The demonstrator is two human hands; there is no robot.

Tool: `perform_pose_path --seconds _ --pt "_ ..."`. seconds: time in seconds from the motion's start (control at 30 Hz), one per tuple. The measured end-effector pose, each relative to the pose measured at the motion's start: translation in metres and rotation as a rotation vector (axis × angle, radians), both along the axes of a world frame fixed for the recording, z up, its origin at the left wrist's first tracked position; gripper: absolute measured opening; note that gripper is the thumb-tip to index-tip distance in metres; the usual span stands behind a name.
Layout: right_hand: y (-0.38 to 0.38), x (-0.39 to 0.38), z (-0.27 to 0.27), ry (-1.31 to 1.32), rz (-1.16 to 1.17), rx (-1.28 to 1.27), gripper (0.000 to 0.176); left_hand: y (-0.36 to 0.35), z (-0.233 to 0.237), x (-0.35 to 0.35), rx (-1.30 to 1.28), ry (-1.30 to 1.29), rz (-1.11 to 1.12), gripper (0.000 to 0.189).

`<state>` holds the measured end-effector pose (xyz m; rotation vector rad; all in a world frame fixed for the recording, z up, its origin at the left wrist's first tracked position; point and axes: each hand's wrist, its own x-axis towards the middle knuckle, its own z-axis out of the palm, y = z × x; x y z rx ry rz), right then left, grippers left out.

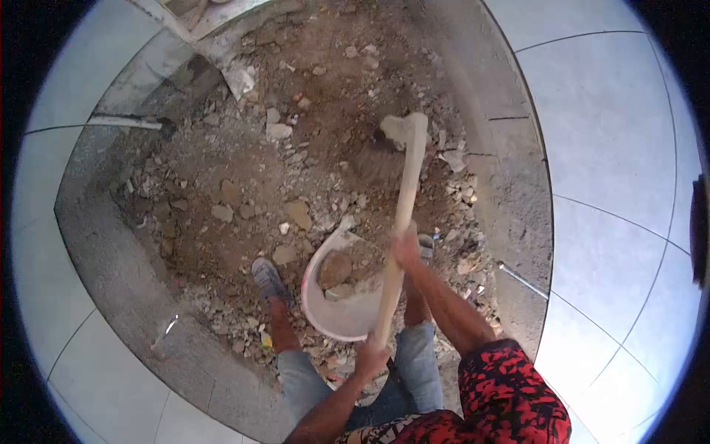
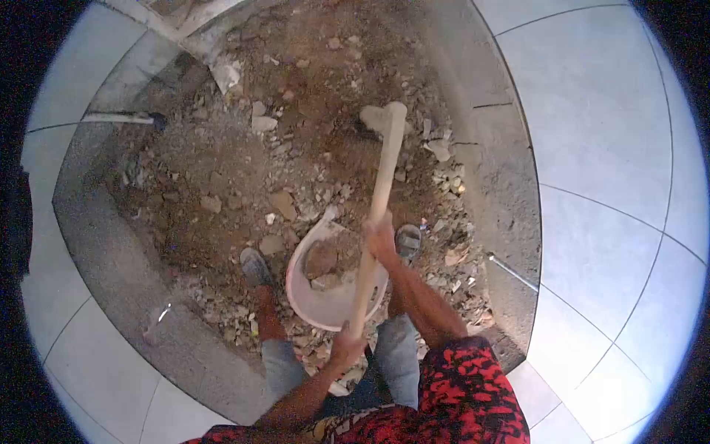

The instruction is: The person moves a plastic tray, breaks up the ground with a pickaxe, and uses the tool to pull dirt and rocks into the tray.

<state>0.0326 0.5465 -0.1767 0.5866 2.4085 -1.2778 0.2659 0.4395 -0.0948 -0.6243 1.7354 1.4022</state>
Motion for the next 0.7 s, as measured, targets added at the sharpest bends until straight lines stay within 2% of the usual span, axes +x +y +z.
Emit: perform_pose_path --seconds 0.03,0.1,0.13,0.17,0.2,0.23,0.27,0.3,0.33,0.37,0.43,0.5,0.53,0.57,0.6,0.63,0.7 --pt "-0.006 -0.013 0.020 0.013 0.005 -0.002 0.039 0.002 -0.003 -0.005 -0.002 0.013 0.005 0.044" --pt "-0.002 -0.019 0.037 -0.135 -0.113 -0.101 0.036 0.015 0.000 -0.005 -0.065 0.171 -0.038 0.045" --pt "-0.001 -0.044 0.043 0.203 0.066 0.034 0.036 0.025 -0.006 -0.024 -0.127 0.130 -0.059 0.043" --pt "0.006 -0.070 0.054 0.117 0.042 -0.060 0.038 0.037 -0.019 -0.050 -0.092 0.079 -0.007 0.043" --pt "0.023 -0.101 0.031 0.317 0.168 0.082 0.040 0.043 -0.029 -0.086 -0.057 0.025 0.038 0.042" --pt "0.040 -0.135 0.005 0.273 0.152 0.113 0.042 0.045 -0.035 -0.127 0.075 0.059 0.107 0.041" --pt "0.028 -0.171 0.032 0.246 0.119 0.221 0.040 0.065 -0.066 -0.151 0.135 0.107 0.163 0.041" --pt "0.033 -0.206 0.016 0.161 0.060 0.169 0.039 0.084 -0.092 -0.163 0.193 0.153 0.217 0.040" --pt "0.047 -0.204 0.002 0.104 0.026 0.145 0.038 0.088 -0.084 -0.174 0.194 0.136 0.219 0.040" --pt "0.061 -0.204 -0.012 0.047 -0.009 0.123 0.038 0.086 -0.062 -0.185 0.170 -0.015 0.111 0.041" --pt "0.080 -0.180 -0.052 0.076 0.194 0.387 0.037 0.072 -0.043 -0.191 0.134 -0.136 0.011 0.041" --pt "0.071 -0.132 -0.010 -0.068 -0.157 -0.082 0.034 0.040 -0.029 -0.149 -0.028 -0.001 -0.070 0.036" --pt "0.100 -0.099 -0.055 -0.103 -0.187 -0.027 0.031 0.033 -0.027 -0.128 0.011 -0.049 -0.152 0.041" --pt "0.091 -0.081 -0.027 -0.210 -0.200 0.046 0.028 0.031 -0.021 -0.106 0.052 -0.100 -0.235 0.045" --pt "0.080 -0.063 0.004 -0.320 -0.207 0.114 0.025 0.024 0.000 -0.084 0.125 -0.138 -0.188 0.047" --pt "0.086 -0.031 -0.009 -0.301 -0.192 0.092 0.027 0.018 0.017 -0.068 0.195 -0.155 -0.138 0.050" --pt "0.079 0.037 -0.020 -0.145 -0.135 0.030 0.032 0.019 0.014 0.002 -0.023 0.044 -0.189 0.054"
